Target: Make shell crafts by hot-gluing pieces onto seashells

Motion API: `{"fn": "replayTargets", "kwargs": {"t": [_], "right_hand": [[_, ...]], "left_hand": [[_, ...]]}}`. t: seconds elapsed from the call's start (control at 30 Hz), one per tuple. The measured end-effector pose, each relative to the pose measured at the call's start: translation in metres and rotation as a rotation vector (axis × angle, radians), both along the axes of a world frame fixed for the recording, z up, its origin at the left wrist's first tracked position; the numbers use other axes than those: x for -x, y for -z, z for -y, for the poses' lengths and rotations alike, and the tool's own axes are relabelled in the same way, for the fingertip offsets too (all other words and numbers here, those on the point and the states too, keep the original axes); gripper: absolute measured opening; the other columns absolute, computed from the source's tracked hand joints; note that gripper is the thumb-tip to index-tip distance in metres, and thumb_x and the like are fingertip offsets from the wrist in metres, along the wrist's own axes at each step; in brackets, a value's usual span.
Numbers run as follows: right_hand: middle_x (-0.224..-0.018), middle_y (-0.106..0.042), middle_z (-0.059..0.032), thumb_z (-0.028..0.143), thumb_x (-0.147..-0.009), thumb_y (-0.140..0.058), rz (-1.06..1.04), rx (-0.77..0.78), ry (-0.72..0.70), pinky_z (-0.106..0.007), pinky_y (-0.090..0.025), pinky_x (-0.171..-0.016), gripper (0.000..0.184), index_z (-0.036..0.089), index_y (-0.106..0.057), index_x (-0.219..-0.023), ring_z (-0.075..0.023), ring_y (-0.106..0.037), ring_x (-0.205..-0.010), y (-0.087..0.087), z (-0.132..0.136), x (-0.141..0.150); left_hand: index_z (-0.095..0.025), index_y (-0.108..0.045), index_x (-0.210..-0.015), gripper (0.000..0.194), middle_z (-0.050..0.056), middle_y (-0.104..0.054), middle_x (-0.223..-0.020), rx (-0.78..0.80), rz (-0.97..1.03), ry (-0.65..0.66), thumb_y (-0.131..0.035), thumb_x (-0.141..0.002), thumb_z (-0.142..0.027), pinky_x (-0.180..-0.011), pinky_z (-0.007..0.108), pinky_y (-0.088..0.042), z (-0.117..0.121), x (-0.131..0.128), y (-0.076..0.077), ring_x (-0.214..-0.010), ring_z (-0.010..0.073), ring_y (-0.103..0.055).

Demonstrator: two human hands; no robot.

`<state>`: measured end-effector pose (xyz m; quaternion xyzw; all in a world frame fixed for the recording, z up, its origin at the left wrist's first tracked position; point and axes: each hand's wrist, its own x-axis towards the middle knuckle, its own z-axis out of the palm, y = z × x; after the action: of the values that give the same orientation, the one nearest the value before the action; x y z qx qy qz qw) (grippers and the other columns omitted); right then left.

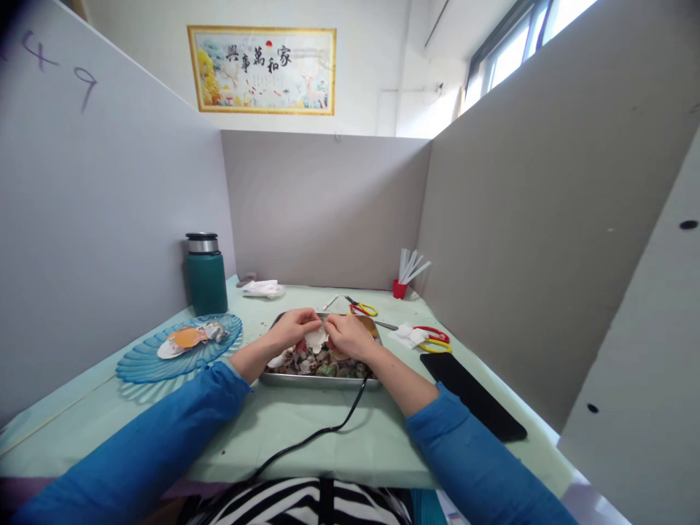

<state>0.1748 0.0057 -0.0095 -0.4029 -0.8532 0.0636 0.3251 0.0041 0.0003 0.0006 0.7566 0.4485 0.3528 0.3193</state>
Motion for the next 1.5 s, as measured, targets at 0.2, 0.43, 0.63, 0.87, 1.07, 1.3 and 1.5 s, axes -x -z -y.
{"fn": "replayTargets", "kwargs": {"t": [0.2,0.43,0.63,0.87,1.07,1.3,1.5], "right_hand": [[-0.056,-0.06,0.0013,0.025,-0.09,-0.038,-0.043,0.041,0.003,-0.022,-0.031,-0.056,0.032,0.017,-0.05,-0.062,-0.0102,-0.053,-0.056,-0.0012,0.0015,0.0004],[-0.06,-0.062,0.0019,0.031,-0.089,-0.044,-0.093,0.051,0.013,-0.021,-0.032,-0.056,0.021,0.017,-0.056,-0.079,-0.0108,-0.055,-0.058,-0.0012,0.0038,0.0012],[-0.059,-0.061,0.0018,0.028,-0.087,-0.046,-0.08,0.04,0.005,-0.021,-0.032,-0.055,0.017,0.017,-0.056,-0.078,-0.0103,-0.054,-0.057,0.0005,0.0019,0.0012],[-0.06,-0.059,0.0021,0.025,-0.086,-0.046,-0.09,0.033,-0.002,-0.02,-0.032,-0.055,0.016,0.017,-0.054,-0.075,-0.0101,-0.053,-0.057,-0.0004,0.0027,0.0008],[-0.058,-0.06,0.0024,0.024,-0.085,-0.046,-0.104,0.071,-0.041,-0.02,-0.034,-0.054,0.016,0.018,-0.052,-0.072,-0.0101,-0.053,-0.055,-0.0009,0.0028,0.0008],[-0.058,-0.06,0.002,0.027,-0.086,-0.043,-0.151,0.182,-0.097,-0.02,-0.036,-0.051,0.018,0.018,-0.05,-0.073,-0.01,-0.053,-0.05,-0.0007,0.0049,0.0],[-0.059,-0.061,0.0015,0.027,-0.086,-0.044,-0.122,0.145,-0.06,-0.021,-0.035,-0.054,0.018,0.018,-0.052,-0.072,-0.0108,-0.053,-0.054,-0.0027,0.0051,0.0005]], "left_hand": [[-0.015,-0.052,-0.077,0.019,-0.004,-0.052,-0.056,0.003,0.034,-0.004,-0.048,-0.079,-0.034,-0.031,0.016,-0.031,-0.0002,-0.0011,0.0003,-0.032,0.0071,-0.048],[-0.015,-0.052,-0.08,0.023,-0.004,-0.052,-0.058,-0.003,0.064,-0.037,-0.049,-0.079,-0.038,-0.032,0.016,-0.031,-0.0023,0.0001,0.0007,-0.033,0.0069,-0.049],[-0.015,-0.053,-0.089,0.023,-0.003,-0.057,-0.064,-0.001,0.092,0.002,-0.05,-0.079,-0.036,-0.032,0.017,-0.032,-0.0015,0.0002,0.0013,-0.032,0.0063,-0.048],[-0.016,-0.052,-0.084,0.021,-0.003,-0.055,-0.061,0.003,0.096,0.042,-0.051,-0.078,-0.036,-0.031,0.016,-0.032,0.0008,-0.0005,-0.0007,-0.032,0.0069,-0.049],[-0.015,-0.052,-0.08,0.02,-0.004,-0.053,-0.058,0.023,0.123,0.053,-0.053,-0.077,-0.035,-0.031,0.015,-0.03,0.0011,0.0003,-0.0006,-0.031,0.0066,-0.048],[-0.015,-0.053,-0.08,0.022,-0.004,-0.054,-0.058,0.041,0.142,0.064,-0.054,-0.077,-0.037,-0.031,0.015,-0.029,-0.0011,0.001,0.001,-0.031,0.0053,-0.046],[-0.015,-0.052,-0.081,0.023,-0.004,-0.054,-0.058,0.061,0.129,0.047,-0.053,-0.077,-0.038,-0.032,0.015,-0.03,0.0011,-0.0004,-0.0002,-0.031,0.0053,-0.046]]}}
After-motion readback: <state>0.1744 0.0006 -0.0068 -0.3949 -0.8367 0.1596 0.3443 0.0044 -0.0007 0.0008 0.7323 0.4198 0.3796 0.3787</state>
